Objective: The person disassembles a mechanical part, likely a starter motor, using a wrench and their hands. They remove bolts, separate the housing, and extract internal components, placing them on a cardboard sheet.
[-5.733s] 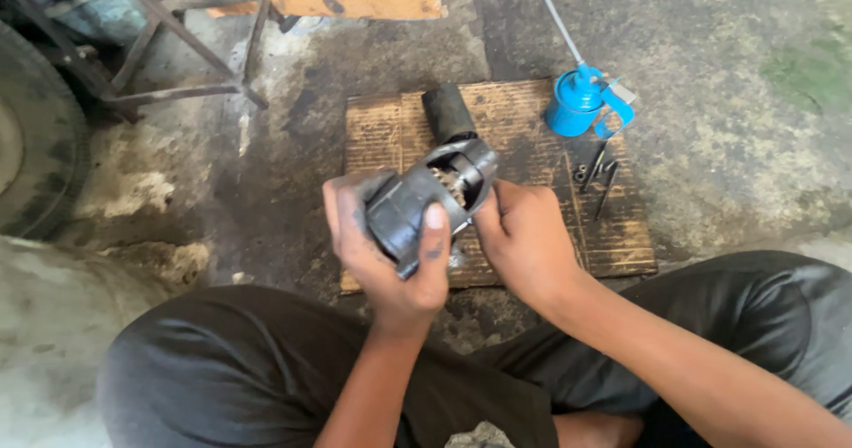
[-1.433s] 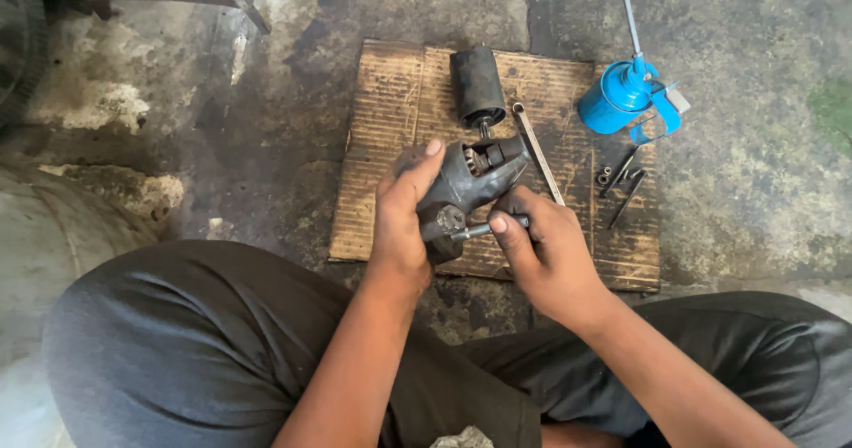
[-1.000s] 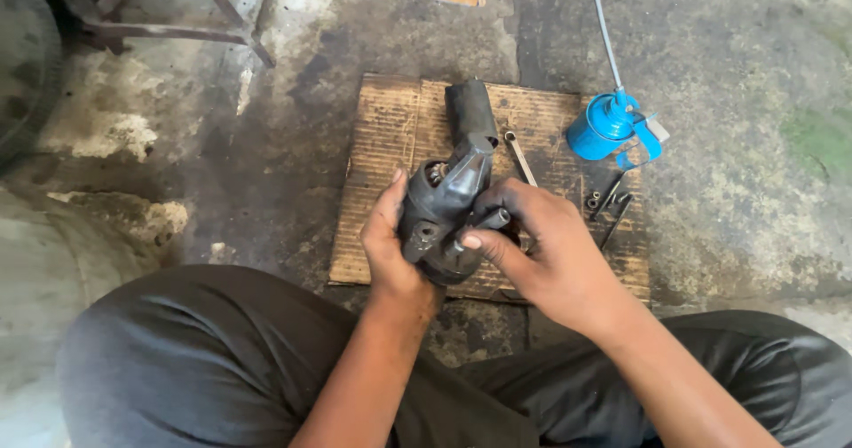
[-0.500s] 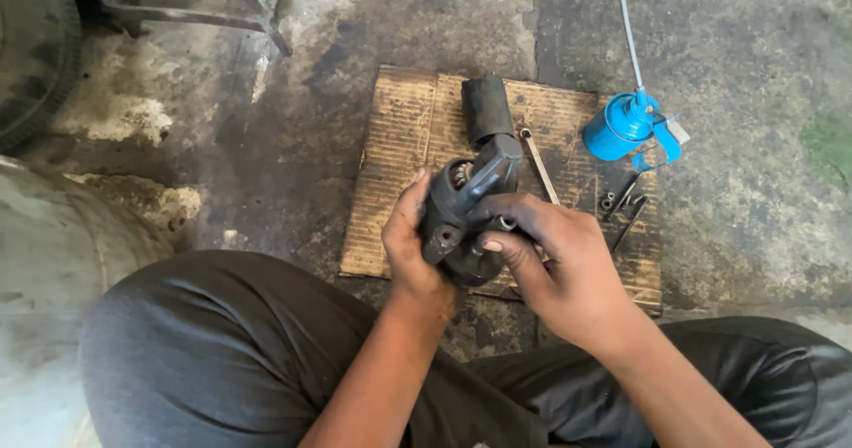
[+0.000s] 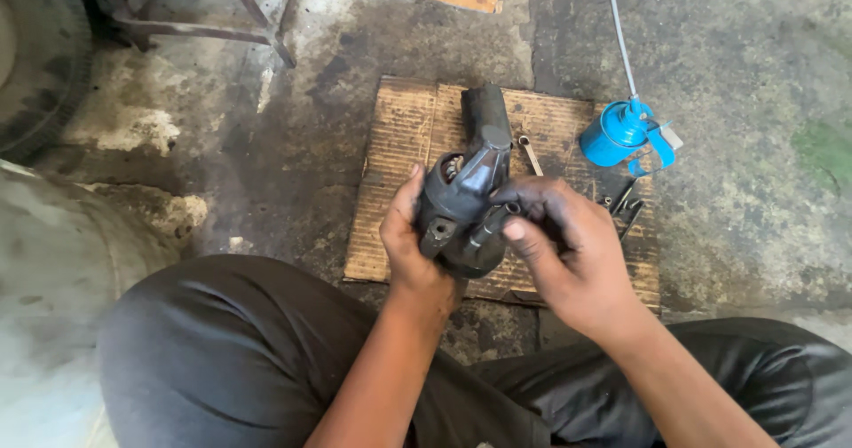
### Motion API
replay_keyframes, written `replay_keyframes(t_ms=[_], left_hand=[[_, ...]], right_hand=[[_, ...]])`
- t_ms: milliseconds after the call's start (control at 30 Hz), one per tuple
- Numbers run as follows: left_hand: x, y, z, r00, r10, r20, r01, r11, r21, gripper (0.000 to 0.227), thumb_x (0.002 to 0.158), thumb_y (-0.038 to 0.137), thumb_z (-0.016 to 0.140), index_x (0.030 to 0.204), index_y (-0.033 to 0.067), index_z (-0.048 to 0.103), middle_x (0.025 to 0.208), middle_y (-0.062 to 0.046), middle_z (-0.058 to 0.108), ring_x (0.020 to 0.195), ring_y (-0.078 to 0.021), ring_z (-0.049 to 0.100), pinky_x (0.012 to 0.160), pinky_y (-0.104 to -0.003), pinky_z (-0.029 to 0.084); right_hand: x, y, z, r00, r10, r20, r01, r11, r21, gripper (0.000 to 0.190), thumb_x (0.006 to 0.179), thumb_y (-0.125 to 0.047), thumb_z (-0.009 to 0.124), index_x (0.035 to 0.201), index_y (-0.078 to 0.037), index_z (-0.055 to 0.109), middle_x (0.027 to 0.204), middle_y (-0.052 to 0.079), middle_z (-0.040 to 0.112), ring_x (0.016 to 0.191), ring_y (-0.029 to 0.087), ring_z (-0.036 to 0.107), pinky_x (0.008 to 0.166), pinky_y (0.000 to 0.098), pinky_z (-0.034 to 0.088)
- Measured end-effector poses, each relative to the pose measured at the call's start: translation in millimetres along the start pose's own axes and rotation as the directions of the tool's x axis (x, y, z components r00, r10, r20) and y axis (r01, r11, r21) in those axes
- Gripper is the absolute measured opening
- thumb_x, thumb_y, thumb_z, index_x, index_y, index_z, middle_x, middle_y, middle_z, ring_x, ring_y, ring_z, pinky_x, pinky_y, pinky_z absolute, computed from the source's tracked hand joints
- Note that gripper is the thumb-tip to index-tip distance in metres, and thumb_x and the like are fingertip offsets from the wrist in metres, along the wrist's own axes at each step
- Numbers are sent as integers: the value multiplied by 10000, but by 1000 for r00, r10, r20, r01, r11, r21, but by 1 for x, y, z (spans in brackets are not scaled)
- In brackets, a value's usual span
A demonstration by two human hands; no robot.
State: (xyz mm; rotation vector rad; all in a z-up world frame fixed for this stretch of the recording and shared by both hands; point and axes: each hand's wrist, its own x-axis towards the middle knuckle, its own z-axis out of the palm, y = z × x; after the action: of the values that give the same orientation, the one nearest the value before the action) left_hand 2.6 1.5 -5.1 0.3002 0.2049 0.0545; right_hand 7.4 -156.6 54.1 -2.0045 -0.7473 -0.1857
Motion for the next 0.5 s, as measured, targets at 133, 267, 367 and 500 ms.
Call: replay_keyframes(t_ms=[133, 267, 367, 500], left_hand=[[4, -1, 7, 995, -33, 96, 30, 999, 29, 463, 1034, 426, 477, 1165, 30, 678, 1108, -110, 723, 1003, -233, 701, 958, -393, 541], [7, -4, 21, 988, -21, 151, 23, 1000, -9, 463, 1057, 438, 469, 1205, 44, 661, 1139, -108, 715, 1037, -237, 692, 978, -401, 535], [-1, -22, 27, 994, 64, 87, -61, 997, -39, 538, 1003, 492, 423, 1204, 57, 667, 1112, -108, 730, 1008, -246, 705, 942, -412, 551], [9, -38, 22, 969, 108, 221, -84, 990, -115, 595, 1011, 535, 399, 1224, 41, 652, 1081, -162, 727, 984, -286, 711, 916, -443, 576]], right_hand=[[10, -6, -12, 997, -75, -19, 73, 994, -80, 198, 925, -78, 735, 1104, -17, 677, 958, 88, 685, 854, 222, 669, 769, 343, 524], [17, -19, -29, 1000, -7, 29, 8, 999, -35, 252, 886, -83, 736, 1131, -35, 706, 968, 95, 687, 850, 234, 666, 750, 344, 522], [18, -28, -40, 994, -99, 36, 100, 994, -43, 318, 885, -78, 728, 1198, -35, 693, 1051, 108, 669, 948, 242, 668, 826, 342, 529], [13, -30, -45, 982, -182, 51, 184, 982, -51, 302, 918, -83, 708, 1214, -29, 690, 1114, 117, 652, 1016, 253, 662, 897, 344, 531]])
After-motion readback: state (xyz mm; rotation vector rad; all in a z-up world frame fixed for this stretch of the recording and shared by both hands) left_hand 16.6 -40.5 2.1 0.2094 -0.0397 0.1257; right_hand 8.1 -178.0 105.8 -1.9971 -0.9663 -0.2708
